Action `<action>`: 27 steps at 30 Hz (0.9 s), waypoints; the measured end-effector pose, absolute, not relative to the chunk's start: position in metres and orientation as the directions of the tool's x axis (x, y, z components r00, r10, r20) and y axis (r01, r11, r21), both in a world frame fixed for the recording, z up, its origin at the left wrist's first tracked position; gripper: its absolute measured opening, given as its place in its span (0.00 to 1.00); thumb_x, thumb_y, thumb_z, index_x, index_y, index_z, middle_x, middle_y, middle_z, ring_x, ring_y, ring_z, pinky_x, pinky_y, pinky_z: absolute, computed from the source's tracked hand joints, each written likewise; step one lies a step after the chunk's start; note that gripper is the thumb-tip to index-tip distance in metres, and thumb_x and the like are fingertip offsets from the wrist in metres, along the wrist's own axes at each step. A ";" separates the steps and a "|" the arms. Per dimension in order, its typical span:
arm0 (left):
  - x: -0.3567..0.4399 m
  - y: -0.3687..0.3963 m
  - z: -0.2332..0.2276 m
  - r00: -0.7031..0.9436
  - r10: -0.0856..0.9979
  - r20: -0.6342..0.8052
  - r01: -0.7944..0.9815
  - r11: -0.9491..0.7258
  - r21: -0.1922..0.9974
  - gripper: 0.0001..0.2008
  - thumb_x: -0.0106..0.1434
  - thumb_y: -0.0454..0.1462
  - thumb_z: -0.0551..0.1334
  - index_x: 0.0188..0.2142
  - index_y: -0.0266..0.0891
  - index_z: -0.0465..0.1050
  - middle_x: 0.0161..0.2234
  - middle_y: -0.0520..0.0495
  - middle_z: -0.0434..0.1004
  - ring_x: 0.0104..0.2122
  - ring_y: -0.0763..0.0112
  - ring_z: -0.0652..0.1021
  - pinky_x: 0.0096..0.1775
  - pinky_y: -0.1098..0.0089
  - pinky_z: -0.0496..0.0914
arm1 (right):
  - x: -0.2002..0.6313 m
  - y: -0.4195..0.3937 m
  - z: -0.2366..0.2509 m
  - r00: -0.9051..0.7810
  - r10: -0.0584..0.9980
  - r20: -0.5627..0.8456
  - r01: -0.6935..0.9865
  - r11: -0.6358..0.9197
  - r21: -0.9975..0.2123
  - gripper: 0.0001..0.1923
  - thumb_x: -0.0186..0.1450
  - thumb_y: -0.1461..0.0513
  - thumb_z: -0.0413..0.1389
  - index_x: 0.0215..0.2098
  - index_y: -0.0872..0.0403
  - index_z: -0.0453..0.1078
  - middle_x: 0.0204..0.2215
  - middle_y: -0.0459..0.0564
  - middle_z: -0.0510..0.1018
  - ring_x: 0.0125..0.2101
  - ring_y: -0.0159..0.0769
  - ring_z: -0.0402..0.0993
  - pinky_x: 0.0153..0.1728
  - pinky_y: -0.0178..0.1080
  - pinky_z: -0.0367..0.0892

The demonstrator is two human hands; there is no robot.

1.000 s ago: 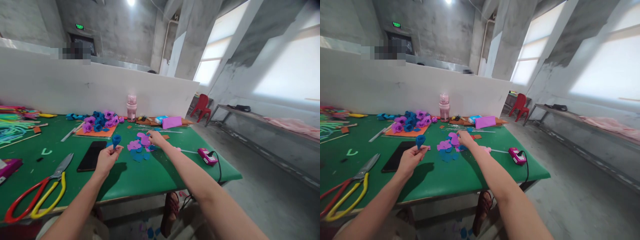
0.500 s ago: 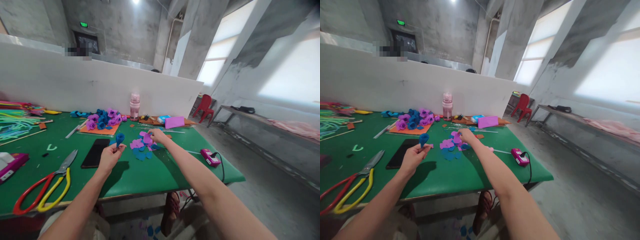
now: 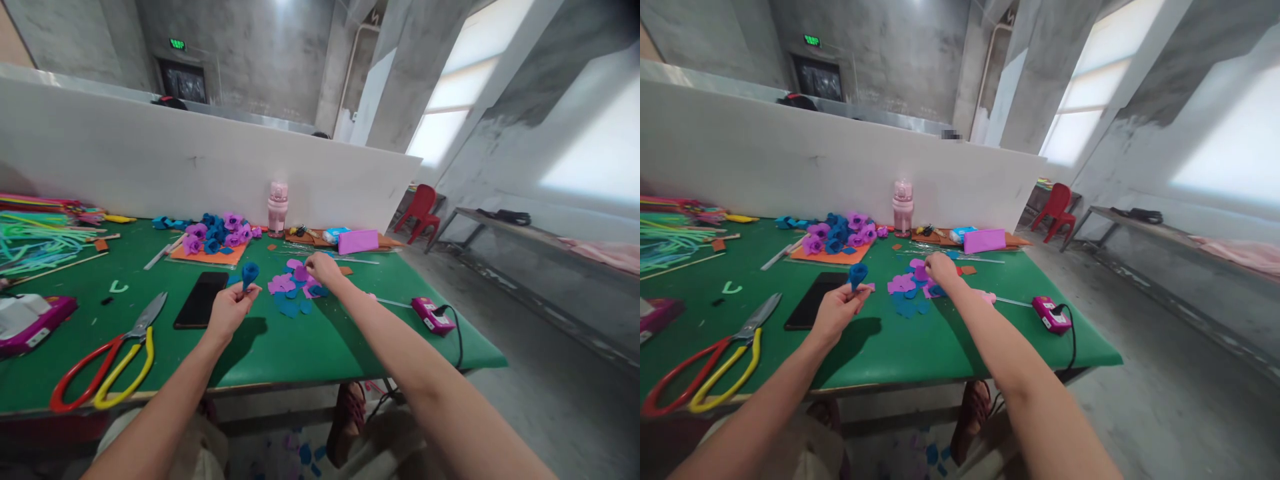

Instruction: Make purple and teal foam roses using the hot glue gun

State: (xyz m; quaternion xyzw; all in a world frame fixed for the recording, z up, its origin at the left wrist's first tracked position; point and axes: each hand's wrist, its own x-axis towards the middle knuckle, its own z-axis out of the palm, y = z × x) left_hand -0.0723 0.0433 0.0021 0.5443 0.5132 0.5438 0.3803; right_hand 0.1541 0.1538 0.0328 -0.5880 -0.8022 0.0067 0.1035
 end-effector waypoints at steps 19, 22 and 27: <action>-0.071 0.042 0.004 -0.127 0.973 0.192 0.144 -0.174 0.974 0.16 0.49 0.45 0.64 0.32 0.35 0.76 0.13 0.57 0.59 0.15 0.79 0.60 0.19 0.75 0.52 | 0.159 0.159 0.046 -0.282 0.934 0.219 0.860 0.347 -0.374 0.19 0.53 0.71 0.51 0.43 0.57 0.70 0.32 0.50 0.79 0.35 0.36 0.74 0.39 0.35 0.65; -0.071 0.041 0.005 -0.127 0.975 0.181 0.134 -0.164 0.977 0.16 0.49 0.45 0.64 0.32 0.34 0.76 0.14 0.56 0.59 0.16 0.79 0.60 0.19 0.76 0.53 | 0.160 0.161 0.047 -0.258 0.951 0.172 0.815 0.310 -0.489 0.17 0.54 0.71 0.51 0.42 0.57 0.70 0.27 0.47 0.79 0.29 0.32 0.75 0.34 0.32 0.67; -0.070 0.040 0.007 -0.129 0.978 0.167 0.116 -0.152 0.982 0.16 0.48 0.45 0.64 0.31 0.34 0.75 0.14 0.56 0.59 0.16 0.79 0.59 0.19 0.76 0.53 | 0.164 0.163 0.042 -0.211 0.973 0.095 0.714 0.220 -0.665 0.15 0.54 0.72 0.50 0.39 0.59 0.71 0.19 0.44 0.76 0.22 0.28 0.73 0.27 0.29 0.67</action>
